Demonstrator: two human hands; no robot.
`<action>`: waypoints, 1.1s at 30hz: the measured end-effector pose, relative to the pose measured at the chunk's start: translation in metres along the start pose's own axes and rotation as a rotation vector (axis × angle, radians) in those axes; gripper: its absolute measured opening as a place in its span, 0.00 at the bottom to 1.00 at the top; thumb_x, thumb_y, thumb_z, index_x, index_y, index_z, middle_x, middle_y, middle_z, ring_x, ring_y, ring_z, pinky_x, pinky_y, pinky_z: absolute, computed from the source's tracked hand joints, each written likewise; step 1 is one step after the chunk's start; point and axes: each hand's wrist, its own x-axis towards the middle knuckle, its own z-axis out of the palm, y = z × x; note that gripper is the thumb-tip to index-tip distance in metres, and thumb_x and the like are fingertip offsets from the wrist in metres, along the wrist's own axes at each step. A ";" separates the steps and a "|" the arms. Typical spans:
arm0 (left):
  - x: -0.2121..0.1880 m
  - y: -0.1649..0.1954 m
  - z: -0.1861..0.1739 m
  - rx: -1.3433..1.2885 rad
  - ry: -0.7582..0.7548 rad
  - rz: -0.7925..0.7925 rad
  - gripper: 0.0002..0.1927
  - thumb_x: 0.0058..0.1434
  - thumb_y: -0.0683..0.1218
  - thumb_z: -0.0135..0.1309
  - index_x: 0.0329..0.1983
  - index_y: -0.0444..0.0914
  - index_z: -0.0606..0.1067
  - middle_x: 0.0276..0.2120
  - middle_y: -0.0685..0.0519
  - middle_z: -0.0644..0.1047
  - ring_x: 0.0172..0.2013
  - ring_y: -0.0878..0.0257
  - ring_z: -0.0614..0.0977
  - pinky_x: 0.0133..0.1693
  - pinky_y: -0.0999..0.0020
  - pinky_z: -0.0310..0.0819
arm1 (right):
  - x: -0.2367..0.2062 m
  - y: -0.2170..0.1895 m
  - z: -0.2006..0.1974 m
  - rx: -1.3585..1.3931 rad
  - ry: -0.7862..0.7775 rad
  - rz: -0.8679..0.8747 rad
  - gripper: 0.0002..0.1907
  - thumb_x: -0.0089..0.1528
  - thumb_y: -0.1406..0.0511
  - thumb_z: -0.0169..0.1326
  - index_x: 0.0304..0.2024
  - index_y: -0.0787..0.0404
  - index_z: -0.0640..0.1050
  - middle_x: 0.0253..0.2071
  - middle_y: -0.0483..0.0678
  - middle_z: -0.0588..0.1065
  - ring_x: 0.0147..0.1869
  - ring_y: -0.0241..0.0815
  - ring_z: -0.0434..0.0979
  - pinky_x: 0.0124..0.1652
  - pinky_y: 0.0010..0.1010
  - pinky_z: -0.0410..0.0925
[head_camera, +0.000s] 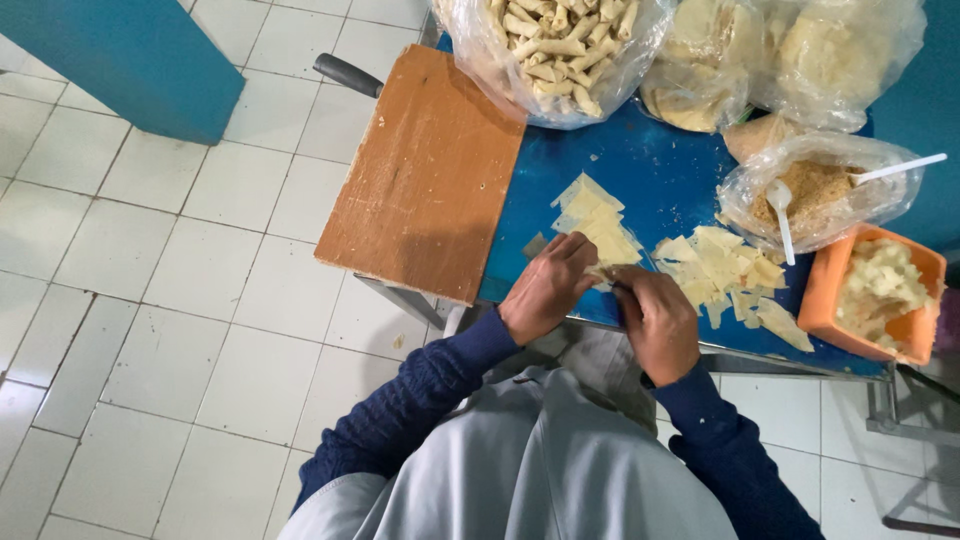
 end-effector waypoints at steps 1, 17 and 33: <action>-0.001 0.000 -0.001 -0.006 -0.013 0.007 0.15 0.59 0.43 0.60 0.45 0.33 0.71 0.45 0.44 0.72 0.50 0.43 0.73 0.50 0.53 0.70 | 0.000 0.001 0.001 -0.013 0.002 -0.020 0.09 0.64 0.73 0.58 0.47 0.62 0.79 0.44 0.51 0.80 0.48 0.53 0.79 0.46 0.40 0.71; 0.014 -0.010 0.001 0.133 0.006 0.043 0.05 0.59 0.36 0.52 0.38 0.36 0.74 0.39 0.47 0.73 0.46 0.47 0.75 0.45 0.55 0.71 | 0.021 0.018 0.012 0.040 -0.058 0.149 0.03 0.66 0.70 0.57 0.39 0.65 0.77 0.39 0.55 0.75 0.45 0.57 0.76 0.44 0.43 0.68; 0.013 -0.008 -0.004 0.021 -0.035 0.105 0.05 0.62 0.38 0.53 0.38 0.31 0.71 0.43 0.44 0.68 0.47 0.46 0.75 0.44 0.55 0.72 | 0.022 0.016 0.014 -0.018 -0.033 -0.016 0.05 0.62 0.69 0.60 0.41 0.62 0.81 0.42 0.53 0.76 0.49 0.56 0.76 0.47 0.44 0.69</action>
